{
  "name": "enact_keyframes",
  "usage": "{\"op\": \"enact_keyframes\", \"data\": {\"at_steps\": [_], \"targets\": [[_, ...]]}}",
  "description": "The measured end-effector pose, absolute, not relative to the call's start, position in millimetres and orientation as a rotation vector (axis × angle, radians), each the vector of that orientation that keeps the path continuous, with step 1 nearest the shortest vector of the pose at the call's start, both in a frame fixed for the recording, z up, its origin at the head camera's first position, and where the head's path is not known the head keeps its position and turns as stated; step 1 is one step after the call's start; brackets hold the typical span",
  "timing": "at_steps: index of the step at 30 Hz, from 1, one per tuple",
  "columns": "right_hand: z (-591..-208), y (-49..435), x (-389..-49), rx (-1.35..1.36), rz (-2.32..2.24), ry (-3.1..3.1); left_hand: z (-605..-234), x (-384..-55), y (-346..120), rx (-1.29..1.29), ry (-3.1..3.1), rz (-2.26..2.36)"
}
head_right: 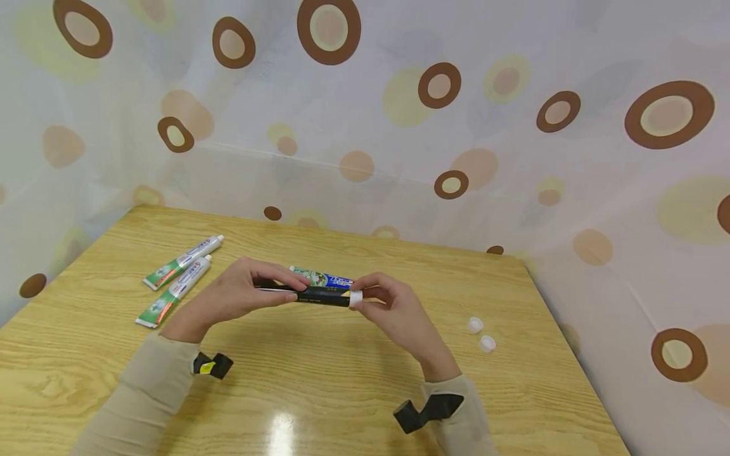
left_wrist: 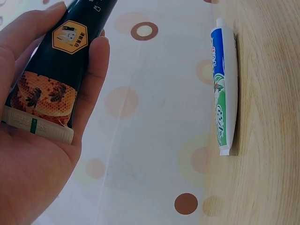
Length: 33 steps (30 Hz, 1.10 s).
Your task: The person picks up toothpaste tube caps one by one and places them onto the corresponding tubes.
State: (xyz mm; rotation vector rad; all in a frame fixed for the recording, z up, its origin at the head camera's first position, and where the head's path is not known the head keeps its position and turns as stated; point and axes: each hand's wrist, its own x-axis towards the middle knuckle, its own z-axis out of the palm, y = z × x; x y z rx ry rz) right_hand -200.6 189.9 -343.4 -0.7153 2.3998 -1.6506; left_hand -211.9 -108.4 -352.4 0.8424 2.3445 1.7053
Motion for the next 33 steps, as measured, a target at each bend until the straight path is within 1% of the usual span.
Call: {"op": "enact_keyframes", "data": {"at_steps": [14,22,33], "targets": [[-346,190,-203,-0.672,-1.695,2.352,-352,-213,-107,0.856,2.392,1.623],[-348,189,-204,-0.570,-1.671,2.420,-352,-214,-105,0.959,2.441,1.567],[-353,195,-206,-0.562,-1.700,2.449,-356,-215,-115,0.997,2.460,1.441]]}}
